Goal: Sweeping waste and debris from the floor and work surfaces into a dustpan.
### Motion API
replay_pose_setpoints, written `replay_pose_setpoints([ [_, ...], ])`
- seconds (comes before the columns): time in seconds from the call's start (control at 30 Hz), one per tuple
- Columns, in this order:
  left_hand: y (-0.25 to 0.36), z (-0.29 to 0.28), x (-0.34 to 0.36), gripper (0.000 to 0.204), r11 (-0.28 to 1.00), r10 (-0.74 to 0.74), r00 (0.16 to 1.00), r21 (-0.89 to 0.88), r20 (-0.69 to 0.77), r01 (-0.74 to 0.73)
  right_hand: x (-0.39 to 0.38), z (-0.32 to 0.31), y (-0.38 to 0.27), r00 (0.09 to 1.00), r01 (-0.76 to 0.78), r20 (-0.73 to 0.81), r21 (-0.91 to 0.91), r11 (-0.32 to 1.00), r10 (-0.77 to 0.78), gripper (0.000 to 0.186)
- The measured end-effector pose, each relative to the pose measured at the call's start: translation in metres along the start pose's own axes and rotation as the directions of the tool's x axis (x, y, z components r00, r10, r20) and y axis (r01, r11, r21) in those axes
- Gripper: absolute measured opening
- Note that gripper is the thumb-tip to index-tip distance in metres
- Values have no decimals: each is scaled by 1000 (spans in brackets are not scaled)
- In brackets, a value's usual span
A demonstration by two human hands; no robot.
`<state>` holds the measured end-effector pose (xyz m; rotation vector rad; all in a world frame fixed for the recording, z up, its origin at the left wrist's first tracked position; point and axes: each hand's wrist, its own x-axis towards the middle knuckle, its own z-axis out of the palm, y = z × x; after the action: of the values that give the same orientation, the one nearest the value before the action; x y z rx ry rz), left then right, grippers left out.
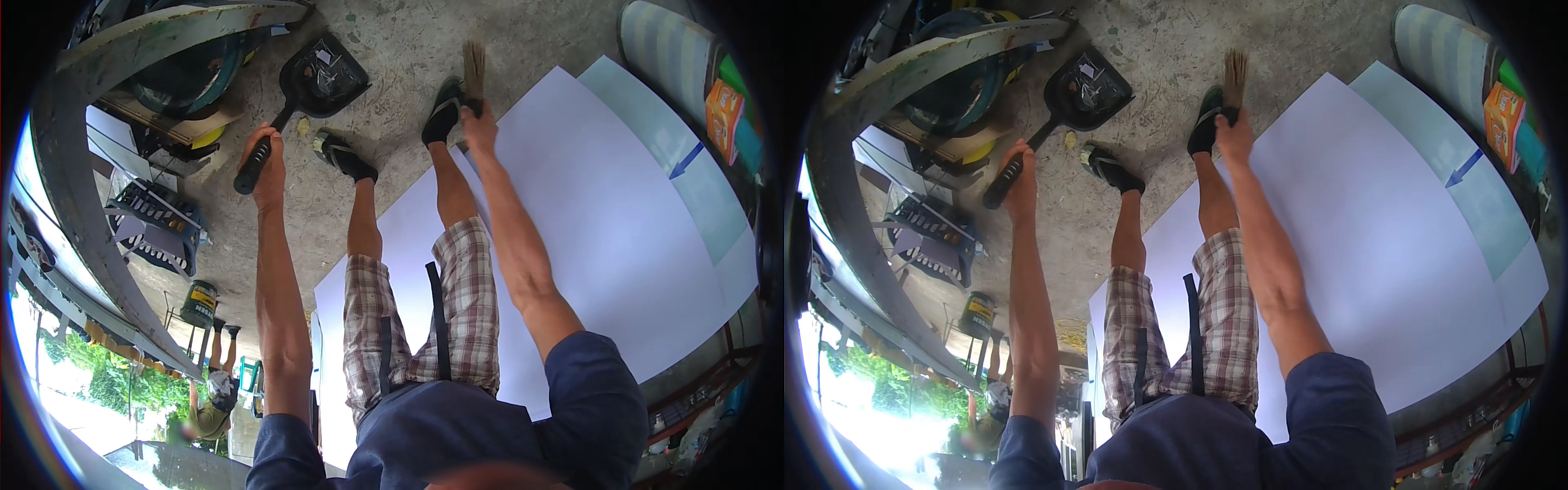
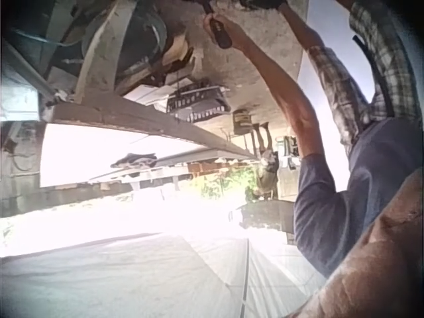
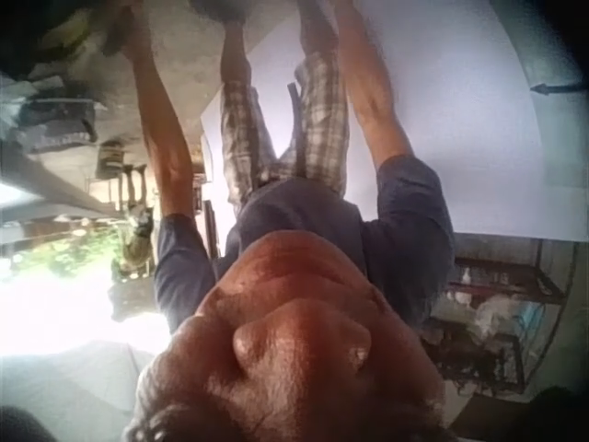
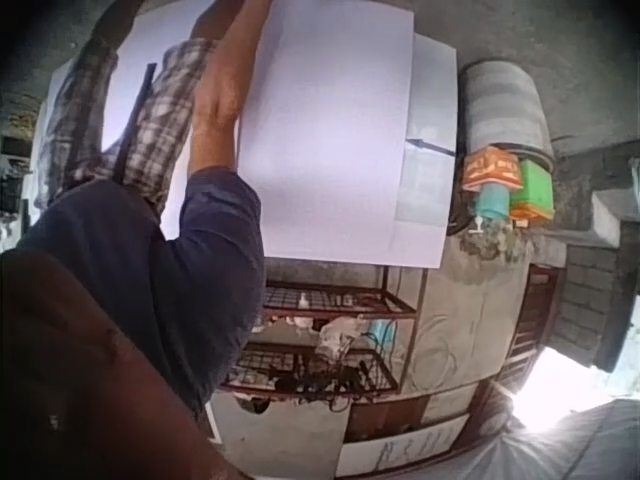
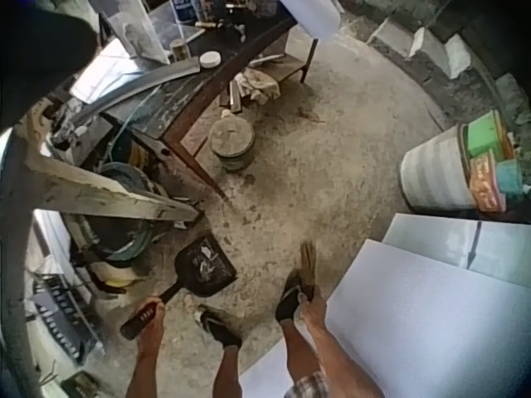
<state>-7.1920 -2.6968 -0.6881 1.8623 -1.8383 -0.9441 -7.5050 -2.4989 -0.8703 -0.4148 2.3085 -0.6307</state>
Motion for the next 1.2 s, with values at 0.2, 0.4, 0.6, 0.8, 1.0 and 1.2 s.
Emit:
replay_pose_setpoints([
  [0.2,-7,6,-22,12,999,19,1000,35,2,-19,-109,86,-55,920,14,393,-1,1000,-13,53],
  [0.4,-17,-24,-42,12,1000,-22,997,10,-71,22,-146,69,-80,796,27,594,164,986,-120,66],
  [0.6,-12,12,-44,13,988,-106,990,-125,-90,95,-95,95,-59,911,144,406,-143,979,-75,65],
  [0.8,-29,-22,-44,12,984,-142,971,-135,-193,118,-157,90,-122,777,279,599,-47,959,-197,63],
  [1.0,-37,-31,-44,12,955,-257,926,-222,-276,199,-54,99,-193,775,533,518,-229,815,-361,60],
  [1.2,-33,-17,-29,13,901,-351,894,-361,-280,241,66,146,-226,748,649,486,-396,650,-451,57],
])
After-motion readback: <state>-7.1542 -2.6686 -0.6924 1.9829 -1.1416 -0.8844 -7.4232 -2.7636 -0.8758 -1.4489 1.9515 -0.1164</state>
